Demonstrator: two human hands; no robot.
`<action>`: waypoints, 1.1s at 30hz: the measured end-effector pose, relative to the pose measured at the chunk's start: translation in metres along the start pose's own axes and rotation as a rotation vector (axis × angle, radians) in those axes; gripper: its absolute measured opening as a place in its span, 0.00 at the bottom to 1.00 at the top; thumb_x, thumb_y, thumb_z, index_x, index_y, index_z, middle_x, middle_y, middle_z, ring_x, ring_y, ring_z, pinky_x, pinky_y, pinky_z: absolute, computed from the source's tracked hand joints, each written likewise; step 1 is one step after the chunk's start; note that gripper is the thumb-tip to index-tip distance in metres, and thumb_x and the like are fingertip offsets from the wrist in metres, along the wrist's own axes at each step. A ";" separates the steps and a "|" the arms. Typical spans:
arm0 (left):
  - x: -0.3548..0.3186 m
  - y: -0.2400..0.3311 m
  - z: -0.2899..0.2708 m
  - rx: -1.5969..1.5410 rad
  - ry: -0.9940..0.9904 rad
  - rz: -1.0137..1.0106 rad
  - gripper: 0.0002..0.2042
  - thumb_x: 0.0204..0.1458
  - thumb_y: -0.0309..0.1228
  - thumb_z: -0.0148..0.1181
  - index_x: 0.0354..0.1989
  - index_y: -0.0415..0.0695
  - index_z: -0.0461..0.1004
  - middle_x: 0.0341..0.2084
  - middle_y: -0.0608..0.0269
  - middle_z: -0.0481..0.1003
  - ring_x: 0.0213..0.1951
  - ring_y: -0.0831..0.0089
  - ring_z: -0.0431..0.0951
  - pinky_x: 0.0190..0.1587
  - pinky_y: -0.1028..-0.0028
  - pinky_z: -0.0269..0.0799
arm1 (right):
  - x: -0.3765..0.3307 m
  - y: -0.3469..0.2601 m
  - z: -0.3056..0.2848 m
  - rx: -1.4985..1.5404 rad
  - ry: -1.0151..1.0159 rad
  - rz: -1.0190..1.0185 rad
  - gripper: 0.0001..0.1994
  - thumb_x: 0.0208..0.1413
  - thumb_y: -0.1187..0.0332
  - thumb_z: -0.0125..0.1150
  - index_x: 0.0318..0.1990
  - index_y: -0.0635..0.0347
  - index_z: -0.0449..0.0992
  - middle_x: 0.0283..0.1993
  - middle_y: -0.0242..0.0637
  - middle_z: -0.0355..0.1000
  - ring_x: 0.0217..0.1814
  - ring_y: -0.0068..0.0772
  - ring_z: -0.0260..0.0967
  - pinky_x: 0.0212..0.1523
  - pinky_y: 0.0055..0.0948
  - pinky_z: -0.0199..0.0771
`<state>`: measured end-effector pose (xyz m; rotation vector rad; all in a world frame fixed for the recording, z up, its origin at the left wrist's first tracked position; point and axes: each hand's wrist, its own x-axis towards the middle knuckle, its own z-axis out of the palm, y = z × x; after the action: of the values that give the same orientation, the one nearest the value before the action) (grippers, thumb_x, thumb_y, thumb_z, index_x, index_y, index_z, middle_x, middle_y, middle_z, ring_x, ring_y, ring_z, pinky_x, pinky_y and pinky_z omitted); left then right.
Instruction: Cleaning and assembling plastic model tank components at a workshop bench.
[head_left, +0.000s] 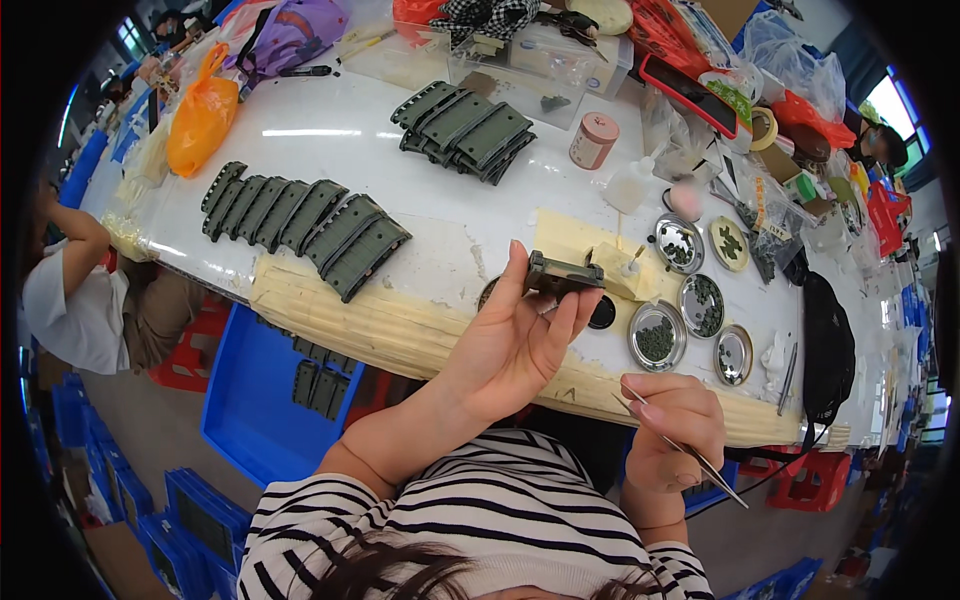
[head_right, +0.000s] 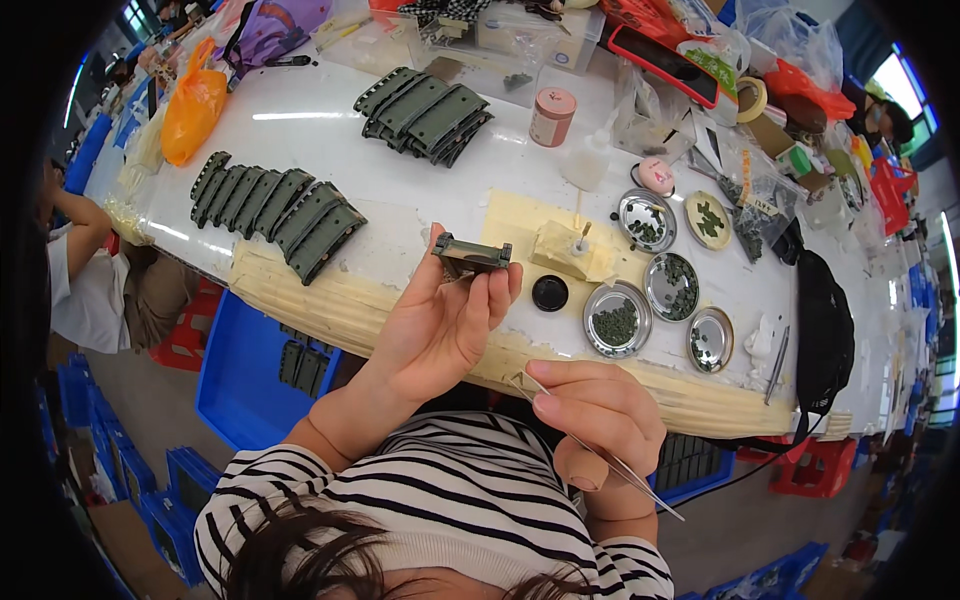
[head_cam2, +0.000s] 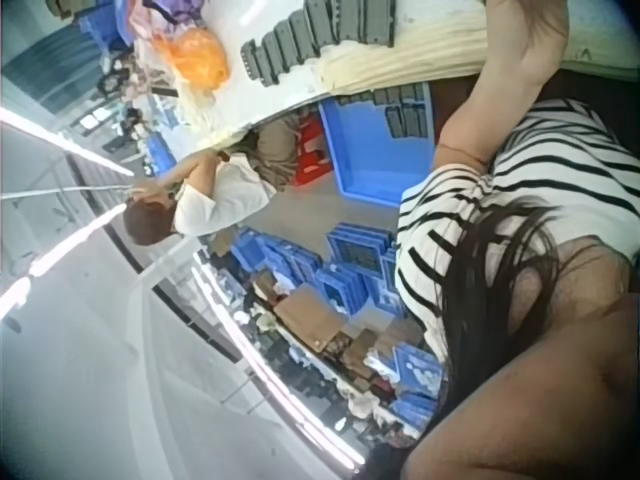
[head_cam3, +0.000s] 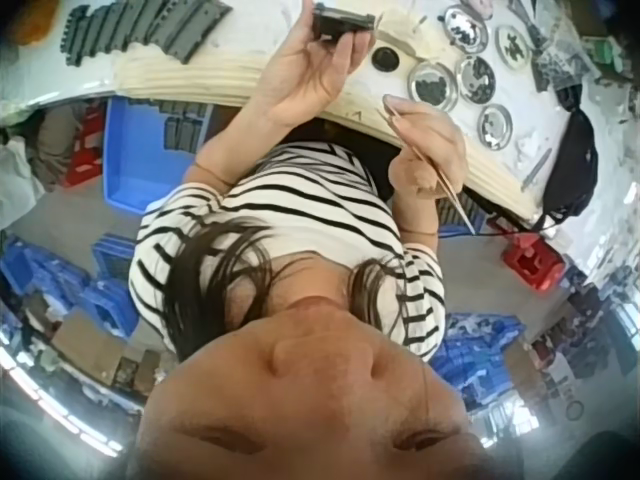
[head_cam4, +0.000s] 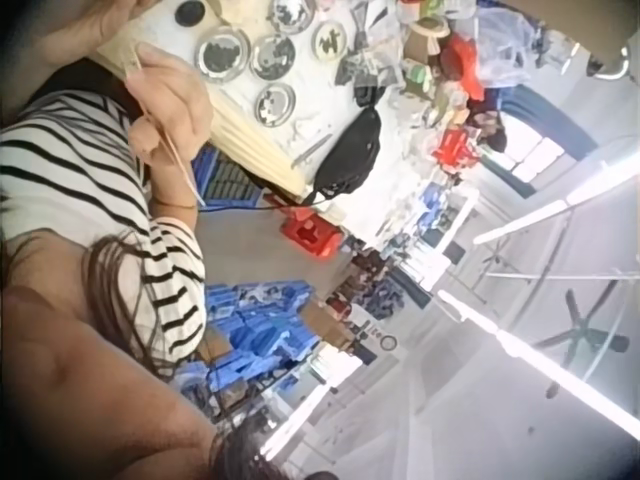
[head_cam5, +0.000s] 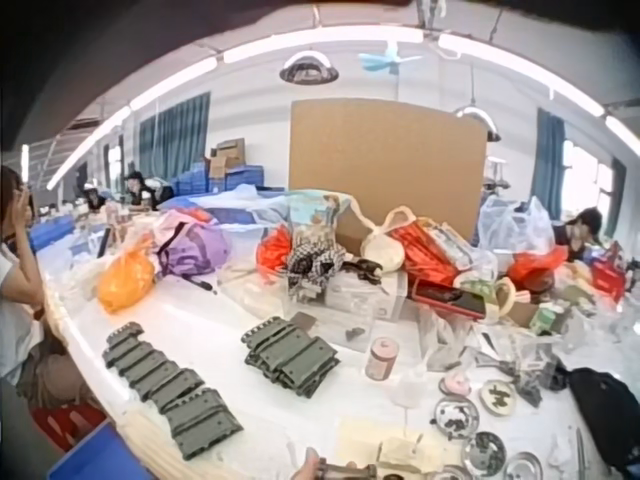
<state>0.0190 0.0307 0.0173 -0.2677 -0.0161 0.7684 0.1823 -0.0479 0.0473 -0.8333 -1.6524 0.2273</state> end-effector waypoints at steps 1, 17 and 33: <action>0.000 0.000 0.000 0.003 0.002 0.002 0.25 0.59 0.47 0.52 0.52 0.36 0.63 0.46 0.53 0.69 0.48 0.64 0.75 0.48 0.79 0.79 | 0.000 0.000 0.001 -0.003 -0.005 0.006 0.31 0.64 0.42 0.33 0.35 0.63 0.72 0.26 0.39 0.69 0.31 0.40 0.75 0.31 0.28 0.76; 0.002 0.000 -0.006 -0.023 0.028 0.031 0.28 0.57 0.49 0.53 0.54 0.36 0.63 0.49 0.47 0.67 0.48 0.63 0.75 0.48 0.77 0.80 | -0.002 0.005 0.002 0.039 -0.065 0.041 0.27 0.65 0.46 0.37 0.38 0.64 0.71 0.34 0.48 0.74 0.33 0.42 0.76 0.37 0.34 0.77; -0.035 -0.017 -0.042 0.411 -0.282 -0.122 0.43 0.50 0.54 0.61 0.67 0.42 0.48 0.60 0.51 0.62 0.59 0.62 0.66 0.59 0.61 0.66 | -0.010 0.016 -0.010 0.320 -0.097 0.383 0.29 0.31 0.72 0.80 0.33 0.52 0.59 0.46 0.49 0.71 0.49 0.44 0.72 0.54 0.42 0.71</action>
<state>0.0101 -0.0147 -0.0161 0.2313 -0.1377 0.6660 0.1981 -0.0456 0.0332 -0.8946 -1.4806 0.7886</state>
